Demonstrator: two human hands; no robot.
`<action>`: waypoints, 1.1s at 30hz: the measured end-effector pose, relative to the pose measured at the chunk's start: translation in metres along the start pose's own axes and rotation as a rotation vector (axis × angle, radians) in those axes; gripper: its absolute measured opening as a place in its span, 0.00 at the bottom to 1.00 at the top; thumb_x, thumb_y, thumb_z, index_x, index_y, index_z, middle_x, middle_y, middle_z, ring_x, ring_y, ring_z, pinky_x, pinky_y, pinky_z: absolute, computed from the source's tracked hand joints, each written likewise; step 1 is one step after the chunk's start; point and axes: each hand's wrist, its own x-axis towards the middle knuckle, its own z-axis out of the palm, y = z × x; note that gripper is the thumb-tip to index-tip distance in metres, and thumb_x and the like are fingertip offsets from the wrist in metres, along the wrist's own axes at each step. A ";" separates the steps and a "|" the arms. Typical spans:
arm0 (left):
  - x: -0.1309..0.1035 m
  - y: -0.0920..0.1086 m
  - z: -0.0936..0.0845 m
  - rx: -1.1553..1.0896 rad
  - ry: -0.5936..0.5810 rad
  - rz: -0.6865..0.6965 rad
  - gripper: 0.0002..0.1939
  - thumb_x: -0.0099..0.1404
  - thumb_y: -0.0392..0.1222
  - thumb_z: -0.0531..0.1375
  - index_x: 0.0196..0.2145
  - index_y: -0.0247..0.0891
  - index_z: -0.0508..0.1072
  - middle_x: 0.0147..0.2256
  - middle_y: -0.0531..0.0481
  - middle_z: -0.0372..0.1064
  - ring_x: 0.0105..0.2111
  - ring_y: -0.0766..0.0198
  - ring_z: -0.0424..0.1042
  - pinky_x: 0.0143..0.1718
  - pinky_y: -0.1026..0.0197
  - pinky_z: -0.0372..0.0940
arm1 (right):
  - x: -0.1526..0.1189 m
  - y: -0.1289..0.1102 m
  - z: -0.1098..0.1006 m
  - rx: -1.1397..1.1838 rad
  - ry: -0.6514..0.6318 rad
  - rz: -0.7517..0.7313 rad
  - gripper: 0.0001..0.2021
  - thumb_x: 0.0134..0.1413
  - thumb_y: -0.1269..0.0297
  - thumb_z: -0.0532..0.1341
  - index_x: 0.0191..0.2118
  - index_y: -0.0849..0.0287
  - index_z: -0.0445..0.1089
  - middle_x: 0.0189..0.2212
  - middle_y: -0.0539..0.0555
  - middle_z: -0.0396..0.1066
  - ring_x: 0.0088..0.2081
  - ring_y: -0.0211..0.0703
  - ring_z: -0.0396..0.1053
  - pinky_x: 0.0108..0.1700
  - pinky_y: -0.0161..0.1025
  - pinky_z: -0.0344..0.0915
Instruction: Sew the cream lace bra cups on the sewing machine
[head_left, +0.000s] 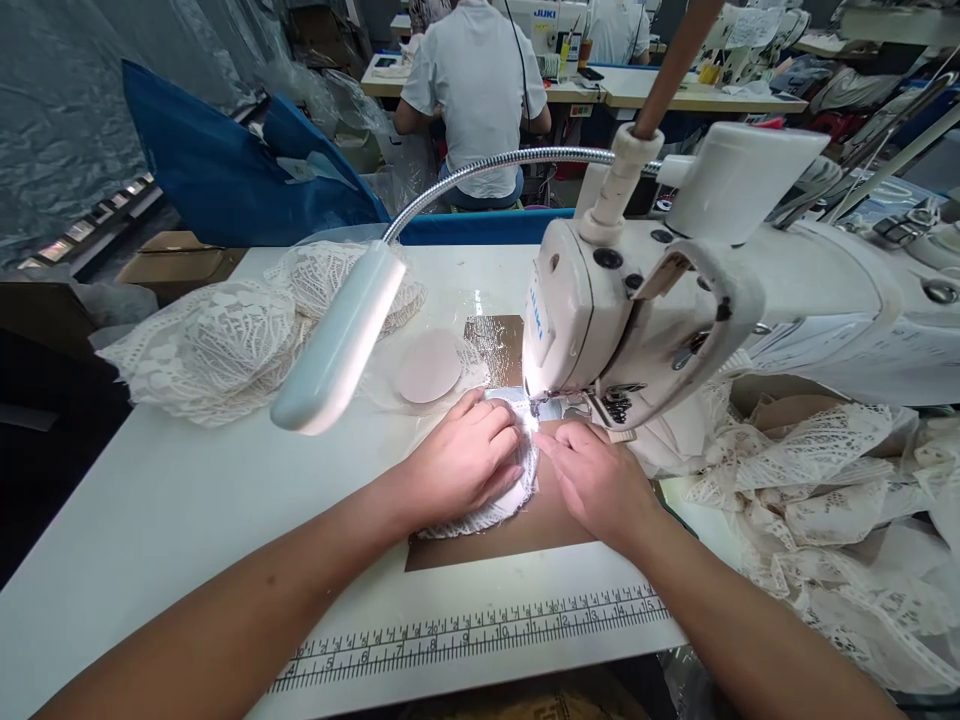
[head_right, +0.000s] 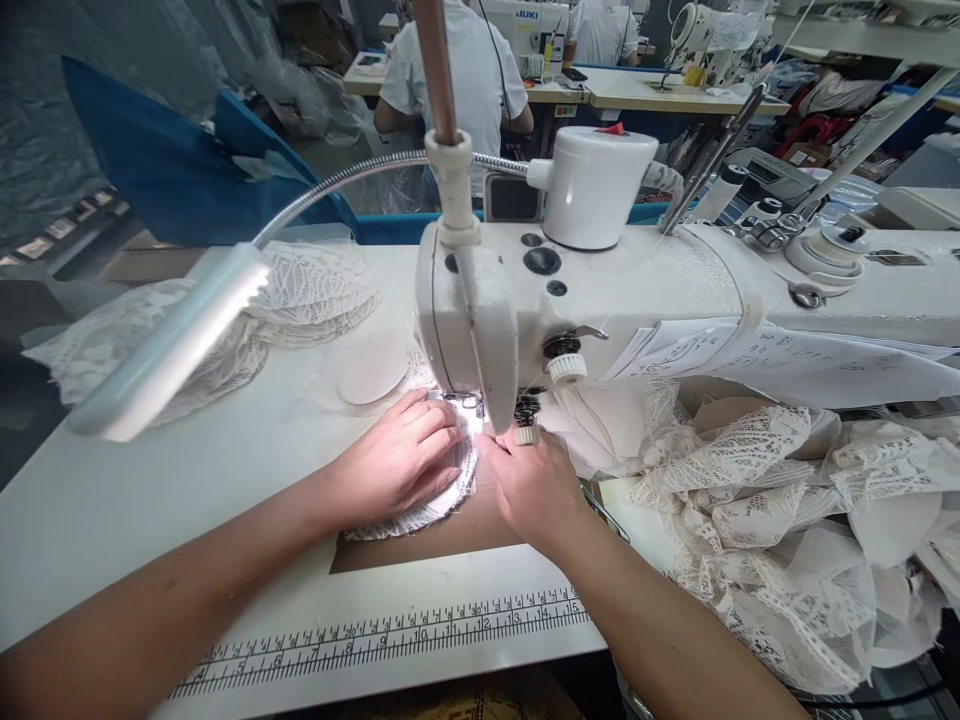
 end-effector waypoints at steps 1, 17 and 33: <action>0.000 0.000 0.000 0.009 -0.003 0.008 0.11 0.68 0.42 0.54 0.42 0.33 0.71 0.39 0.42 0.68 0.42 0.54 0.66 0.54 0.44 0.56 | 0.000 0.000 0.000 0.003 0.000 -0.008 0.20 0.52 0.80 0.51 0.47 0.60 0.72 0.28 0.54 0.67 0.31 0.42 0.59 0.30 0.37 0.53; -0.002 -0.009 -0.001 -0.002 0.030 0.197 0.13 0.69 0.34 0.53 0.49 0.36 0.70 0.39 0.42 0.72 0.46 0.54 0.67 0.53 0.45 0.57 | -0.004 0.004 -0.001 0.061 -0.006 -0.015 0.21 0.53 0.78 0.51 0.50 0.60 0.72 0.32 0.55 0.69 0.32 0.41 0.62 0.31 0.37 0.58; -0.004 -0.013 -0.002 -0.086 0.009 0.156 0.16 0.70 0.39 0.52 0.52 0.35 0.69 0.37 0.42 0.69 0.42 0.55 0.68 0.49 0.47 0.60 | -0.003 0.002 0.001 0.011 -0.048 0.075 0.21 0.54 0.77 0.52 0.50 0.59 0.71 0.30 0.53 0.69 0.31 0.42 0.62 0.30 0.37 0.55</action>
